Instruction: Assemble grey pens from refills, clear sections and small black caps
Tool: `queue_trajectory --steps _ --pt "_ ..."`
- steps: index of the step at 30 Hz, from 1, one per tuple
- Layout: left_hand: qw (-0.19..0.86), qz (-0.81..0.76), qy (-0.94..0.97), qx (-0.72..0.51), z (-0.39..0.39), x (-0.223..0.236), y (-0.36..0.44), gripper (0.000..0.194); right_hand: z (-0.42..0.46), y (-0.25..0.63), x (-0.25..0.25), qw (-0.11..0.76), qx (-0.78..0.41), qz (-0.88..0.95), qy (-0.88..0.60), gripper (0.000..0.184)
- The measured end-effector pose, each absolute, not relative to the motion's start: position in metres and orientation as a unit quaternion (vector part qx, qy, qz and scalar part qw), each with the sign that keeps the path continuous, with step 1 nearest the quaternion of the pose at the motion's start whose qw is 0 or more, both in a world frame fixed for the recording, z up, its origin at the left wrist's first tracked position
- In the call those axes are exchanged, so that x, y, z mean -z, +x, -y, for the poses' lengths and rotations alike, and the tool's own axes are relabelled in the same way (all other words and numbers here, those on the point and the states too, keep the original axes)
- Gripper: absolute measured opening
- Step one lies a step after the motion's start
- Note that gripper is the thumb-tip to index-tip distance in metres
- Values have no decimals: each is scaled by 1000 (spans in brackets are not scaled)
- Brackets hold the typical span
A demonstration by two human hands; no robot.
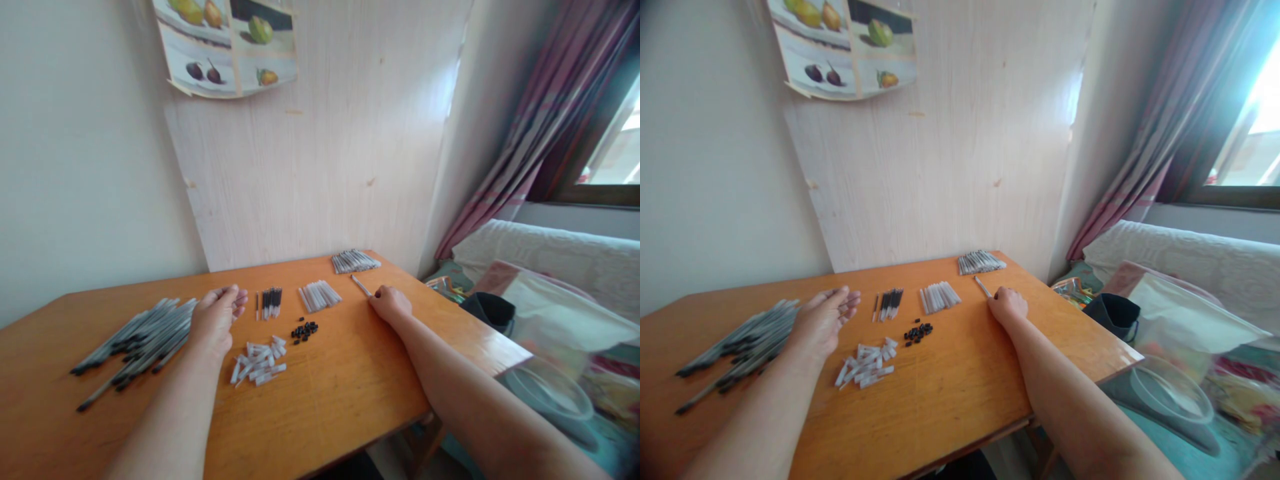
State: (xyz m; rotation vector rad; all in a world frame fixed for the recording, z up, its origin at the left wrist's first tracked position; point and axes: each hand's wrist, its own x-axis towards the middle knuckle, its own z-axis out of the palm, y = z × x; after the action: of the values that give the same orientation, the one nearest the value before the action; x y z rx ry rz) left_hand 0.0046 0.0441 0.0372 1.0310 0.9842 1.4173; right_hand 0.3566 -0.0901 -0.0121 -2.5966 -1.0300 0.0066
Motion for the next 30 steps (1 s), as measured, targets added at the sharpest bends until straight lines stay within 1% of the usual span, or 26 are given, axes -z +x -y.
queue_trajectory --steps 6,10,12,14,15,18,24,27,30 --pt "535 -414 433 -595 -43 -38 5 15 89 352 10 198 -27 372 -907 41" --pt "534 -412 433 -597 -42 -38 5 16 87 354 13 227 22 424 -877 32" --pt "534 -412 434 -597 -42 -38 5 16 86 357 16 221 41 478 -849 41" --pt "536 -413 435 -595 -42 -37 6 16 84 360 19 195 41 522 -829 50" --pt "537 -414 435 -593 -42 -37 6 15 83 361 20 180 35 534 -825 52" --pt "538 -417 435 -589 -41 -37 7 14 82 363 21 154 21 539 -828 47" --pt "535 -419 433 -592 -41 -37 7 16 87 359 16 147 39 554 -818 31" --pt "535 -418 435 -592 -42 -36 7 18 87 354 14 129 36 539 -831 29" --pt "532 -419 439 -590 -43 -35 7 18 86 351 14 148 30 513 -845 30"
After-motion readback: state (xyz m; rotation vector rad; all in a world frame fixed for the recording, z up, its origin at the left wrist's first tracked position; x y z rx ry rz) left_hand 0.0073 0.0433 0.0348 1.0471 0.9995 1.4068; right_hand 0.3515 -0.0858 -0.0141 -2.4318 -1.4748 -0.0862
